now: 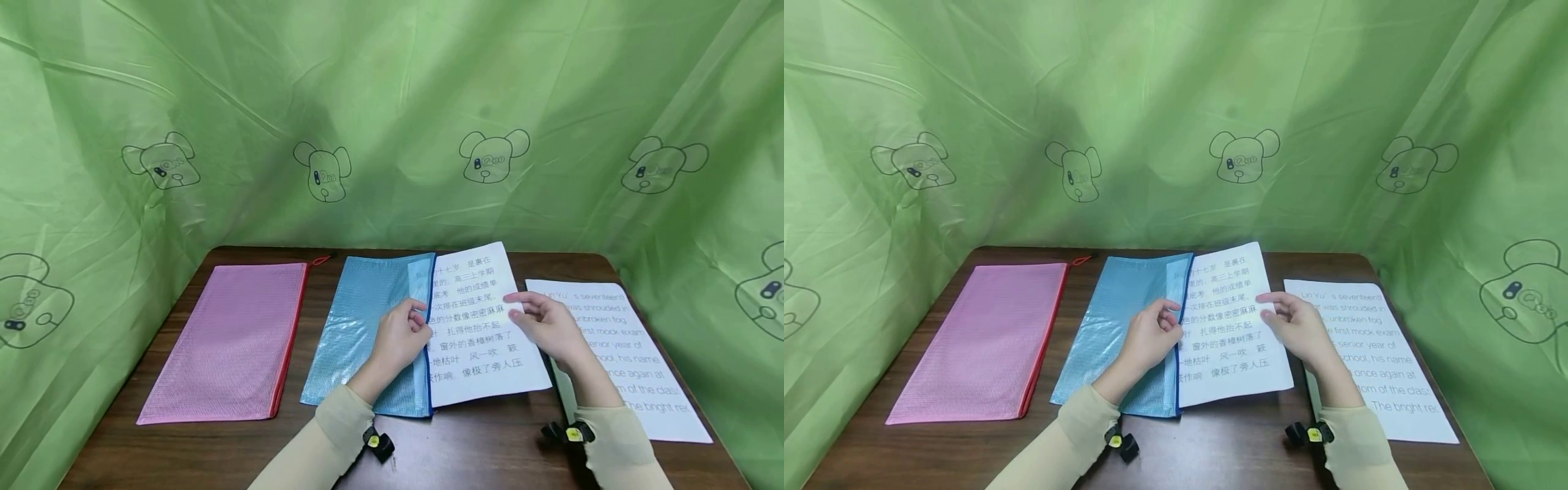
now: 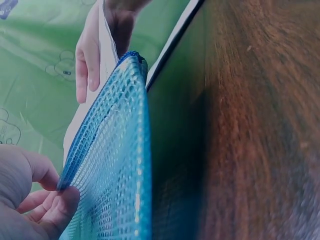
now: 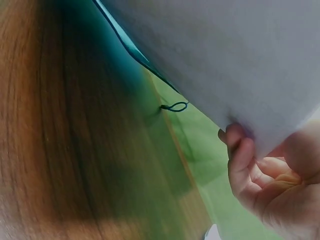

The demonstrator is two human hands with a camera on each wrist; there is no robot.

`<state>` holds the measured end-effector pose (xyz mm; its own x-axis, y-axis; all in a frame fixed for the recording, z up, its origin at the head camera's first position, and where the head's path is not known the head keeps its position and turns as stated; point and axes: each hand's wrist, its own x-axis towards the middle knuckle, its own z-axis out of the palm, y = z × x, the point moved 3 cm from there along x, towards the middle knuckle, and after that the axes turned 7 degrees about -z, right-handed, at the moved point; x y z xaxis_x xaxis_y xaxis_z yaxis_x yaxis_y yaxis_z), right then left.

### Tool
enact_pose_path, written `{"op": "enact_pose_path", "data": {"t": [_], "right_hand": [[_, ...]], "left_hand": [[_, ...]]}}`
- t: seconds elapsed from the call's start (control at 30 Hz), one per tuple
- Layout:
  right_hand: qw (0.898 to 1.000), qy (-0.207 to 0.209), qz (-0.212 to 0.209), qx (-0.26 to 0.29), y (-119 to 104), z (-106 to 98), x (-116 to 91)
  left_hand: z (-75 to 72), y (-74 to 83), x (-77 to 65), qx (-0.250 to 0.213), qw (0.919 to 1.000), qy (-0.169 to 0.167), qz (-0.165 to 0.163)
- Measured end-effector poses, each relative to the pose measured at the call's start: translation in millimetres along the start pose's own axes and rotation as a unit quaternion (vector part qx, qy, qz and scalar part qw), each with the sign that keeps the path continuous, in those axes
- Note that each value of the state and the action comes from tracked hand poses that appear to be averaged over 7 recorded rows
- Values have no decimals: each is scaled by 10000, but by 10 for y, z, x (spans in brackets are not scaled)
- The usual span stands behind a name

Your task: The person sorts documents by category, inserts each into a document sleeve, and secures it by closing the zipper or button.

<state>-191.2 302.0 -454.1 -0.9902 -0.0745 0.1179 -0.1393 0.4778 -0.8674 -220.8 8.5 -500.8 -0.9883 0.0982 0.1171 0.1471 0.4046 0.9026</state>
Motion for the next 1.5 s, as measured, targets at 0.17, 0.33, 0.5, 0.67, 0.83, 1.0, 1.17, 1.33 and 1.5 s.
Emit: {"op": "enact_pose_path", "data": {"t": [0.17, 0.33, 0.5, 0.67, 0.83, 1.0, 1.17, 1.33, 1.5], "right_hand": [[9999, -13, -25, -112, -13, -18, -14], [9997, 7, -127, -211, -35, -96, -40], [9995, -8, -194, -236, -52, -117, -54], [9996, 84, -242, -136, -45, -49, -30], [9997, 50, -242, -48, -39, -9, -14], [9993, 185, -265, -172, -54, -61, -34], [9995, 184, -238, -2, -60, -34, -22], [9995, 236, -162, 132, -47, 38, -6], [9995, 277, -100, 104, -50, 78, -5]], "left_hand": [[-1, -8, 1, 30, 10000, 26, 8], [-6, -22, 8, 23, 10000, 2, -16], [-20, -27, 11, -19, 9999, -35, -121], [-31, -21, 20, -50, 9998, -36, -175], [-29, -17, 27, -97, 9997, -28, -207], [-25, -7, 29, -107, 9997, -41, -201], [-28, -5, 32, -78, 9998, 0, -205], [-32, -12, 37, -36, 9998, 64, -181], [-30, -22, 44, -49, 9997, 90, -234]]}}
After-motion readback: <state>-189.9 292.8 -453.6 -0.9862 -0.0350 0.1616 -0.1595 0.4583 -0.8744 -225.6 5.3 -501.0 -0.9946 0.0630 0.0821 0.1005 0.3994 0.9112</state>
